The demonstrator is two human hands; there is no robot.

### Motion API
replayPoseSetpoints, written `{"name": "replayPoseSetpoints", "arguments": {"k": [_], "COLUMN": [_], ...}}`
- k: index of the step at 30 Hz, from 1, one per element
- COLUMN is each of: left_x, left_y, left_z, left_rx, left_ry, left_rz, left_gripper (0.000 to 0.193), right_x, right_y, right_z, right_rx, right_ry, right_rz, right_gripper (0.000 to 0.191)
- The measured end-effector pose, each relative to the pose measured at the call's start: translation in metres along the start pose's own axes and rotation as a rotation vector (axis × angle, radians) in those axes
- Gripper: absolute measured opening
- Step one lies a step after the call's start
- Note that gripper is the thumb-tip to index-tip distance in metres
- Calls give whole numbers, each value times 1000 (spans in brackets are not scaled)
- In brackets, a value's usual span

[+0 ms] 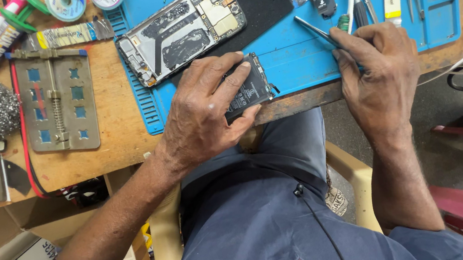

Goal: The person sits at a repair bench holding a phone battery and uses a metal pry tool to scrape and clean the battery's edge and contacts. They then apply liquid from a syringe-style bottle onto the battery, touch its terminals with multimeter test probes, and press and reposition the battery on the mat.

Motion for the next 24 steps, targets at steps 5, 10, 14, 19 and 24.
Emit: {"name": "replayPoseSetpoints", "arguments": {"k": [5,10,14,19,24], "left_x": [-2,-3,-4,-7,-31], "left_y": [4,1,-4,-9,-28], "left_z": [-3,6,18,38,53], "left_rx": [-5,-3,4,17,-35], "left_ry": [-64,-118,-91,-37,-52], "left_rz": [-34,-43,-74,-67,66], "left_gripper": [59,57,58,62,64], "right_x": [-6,-20,-27,-24,-34], "right_y": [-14,-32,-21,-20,-58], "right_z": [12,34,49,65,76], "right_rx": [2,22,-60,-108,-54], "right_ry": [-6,-19,-117,-90,112], "right_rz": [9,80,161,187,322], "right_gripper": [31,32,33,27,25]}}
Point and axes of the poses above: each hand's wrist, its own y-axis towards the middle knuckle, its own x-axis out of the palm, z = x × y, the point moved 1 cm from there along y, towards the middle knuckle
